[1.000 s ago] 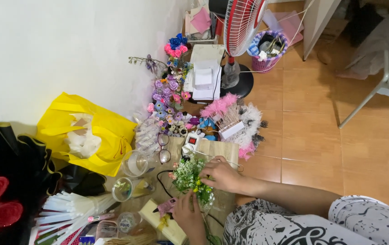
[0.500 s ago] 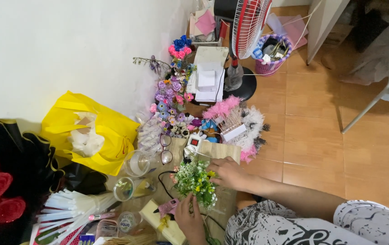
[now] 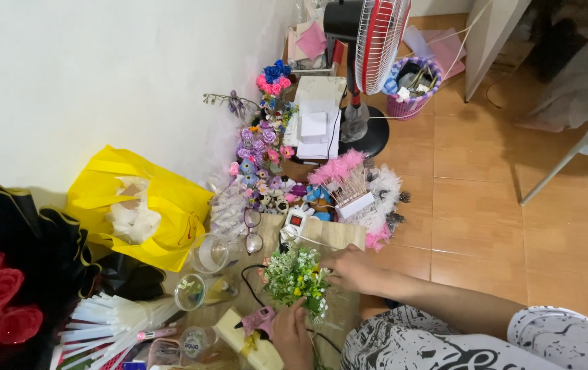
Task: The person arranges artificial flowers into a small bouquet, adding white, blue, and yellow blooms along with green leaves. They adjust the arrangement repeatedly and use a hot glue gun to secure the flowers in place.
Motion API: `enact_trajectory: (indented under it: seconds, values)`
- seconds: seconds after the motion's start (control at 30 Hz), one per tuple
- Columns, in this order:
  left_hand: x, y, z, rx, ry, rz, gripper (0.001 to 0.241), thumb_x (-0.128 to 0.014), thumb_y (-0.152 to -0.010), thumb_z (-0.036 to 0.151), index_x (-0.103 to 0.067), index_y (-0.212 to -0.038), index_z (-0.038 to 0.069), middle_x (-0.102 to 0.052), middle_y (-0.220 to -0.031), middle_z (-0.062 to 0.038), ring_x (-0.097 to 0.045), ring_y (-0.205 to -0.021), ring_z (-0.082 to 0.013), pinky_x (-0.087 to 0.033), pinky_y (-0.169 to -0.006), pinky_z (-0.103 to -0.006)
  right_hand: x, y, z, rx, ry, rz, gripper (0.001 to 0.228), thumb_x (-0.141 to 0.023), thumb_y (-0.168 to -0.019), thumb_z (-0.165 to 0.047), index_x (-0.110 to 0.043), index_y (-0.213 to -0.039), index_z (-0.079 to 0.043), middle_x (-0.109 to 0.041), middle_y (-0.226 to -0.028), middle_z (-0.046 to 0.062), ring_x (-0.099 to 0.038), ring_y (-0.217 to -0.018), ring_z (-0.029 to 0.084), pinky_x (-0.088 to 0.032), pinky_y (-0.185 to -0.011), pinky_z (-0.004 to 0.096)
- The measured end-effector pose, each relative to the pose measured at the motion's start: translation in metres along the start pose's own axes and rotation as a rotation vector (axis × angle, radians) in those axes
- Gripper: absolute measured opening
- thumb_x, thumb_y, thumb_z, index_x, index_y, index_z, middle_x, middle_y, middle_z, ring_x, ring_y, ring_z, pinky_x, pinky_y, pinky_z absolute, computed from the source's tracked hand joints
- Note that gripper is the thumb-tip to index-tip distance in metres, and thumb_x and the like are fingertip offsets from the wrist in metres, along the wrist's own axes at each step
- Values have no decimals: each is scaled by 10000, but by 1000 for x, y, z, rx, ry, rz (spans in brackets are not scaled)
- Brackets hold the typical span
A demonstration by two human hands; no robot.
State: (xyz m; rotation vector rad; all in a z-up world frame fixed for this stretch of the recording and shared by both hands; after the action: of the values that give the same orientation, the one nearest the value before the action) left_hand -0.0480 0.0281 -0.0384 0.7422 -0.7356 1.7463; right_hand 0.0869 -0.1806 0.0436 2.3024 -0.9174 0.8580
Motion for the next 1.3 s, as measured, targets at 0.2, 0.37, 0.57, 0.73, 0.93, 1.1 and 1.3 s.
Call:
enact_trajectory:
  seconds: [0.2, 0.37, 0.57, 0.73, 0.93, 1.1, 1.3]
  values:
    - [28, -13, 19, 106, -37, 60, 328, -505, -1003, 349, -740, -1162, 185, -803, -811, 62, -708, -781, -160, -490, -928, -403, 8, 1, 5, 117, 14, 224, 270, -706, -937, -340, -735, -1160, -192, -759, -1195, 5, -716, -1106, 223, -468, -1074, 450]
    - [48, -7, 45, 153, -2, 74, 291, -518, -1013, 357, -745, -1040, 177, -741, -912, 31, -670, -917, -183, -418, -1008, -410, 30, -2, 13, 132, -190, 244, 160, -711, -918, -186, -776, -1061, -152, -823, -995, 32, -701, -666, 115, -603, -646, 218]
    - [62, 1, 62, 50, 15, 217, 279, -555, -1047, 321, -665, -847, 161, -617, -705, 23, -621, -790, -170, -419, -930, -388, 23, -12, 60, 121, -160, 389, 148, -770, -864, -129, -793, -1005, -167, -789, -931, 25, -758, -848, 220, -579, -857, 367]
    - [68, 3, 69, 62, 64, 336, 102, -654, -1020, 211, -726, -989, 145, -684, -770, 11, -669, -857, -168, -479, -973, -390, 29, -15, 59, 197, -162, 434, 123, -787, -894, -134, -797, -979, -222, -763, -829, 14, -738, -816, 231, -561, -823, 369]
    - [57, 8, 73, 98, 77, 288, 227, -595, -1061, 307, -724, -1010, 128, -680, -821, -11, -659, -983, -176, -419, -1070, -432, 18, -50, 65, 106, -142, 369, 150, -786, -934, -181, -787, -1069, -245, -759, -941, 0, -724, -939, 222, -543, -887, 369]
    - [46, -2, 114, -141, 144, 298, 549, -676, -940, 491, -589, -1320, 105, -539, -1220, -130, -571, -1126, -319, -471, -987, -463, 14, -64, 32, 159, 296, 104, 323, -677, -932, -196, -734, -1249, -224, -708, -1240, 108, -671, -1167, 333, -488, -981, 498]
    - [-3, -22, 118, -206, -108, 212, 438, -610, -978, 386, -577, -1346, 150, -435, -1480, -206, -443, -1406, -435, -303, -1128, -674, -9, -90, 53, 106, 389, 6, 261, -735, -880, -360, -785, -1063, -180, -753, -1120, 83, -735, -1014, 309, -553, -865, 471]
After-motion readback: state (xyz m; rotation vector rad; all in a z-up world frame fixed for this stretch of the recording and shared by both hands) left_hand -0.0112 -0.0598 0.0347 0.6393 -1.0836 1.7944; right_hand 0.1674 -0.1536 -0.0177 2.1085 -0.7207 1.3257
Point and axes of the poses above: each hand's wrist, its own y-axis away from the middle knuckle, its own x-axis out of the back of the hand, z = x × y, the point moved 2 cm from there along -y, towards the middle knuckle
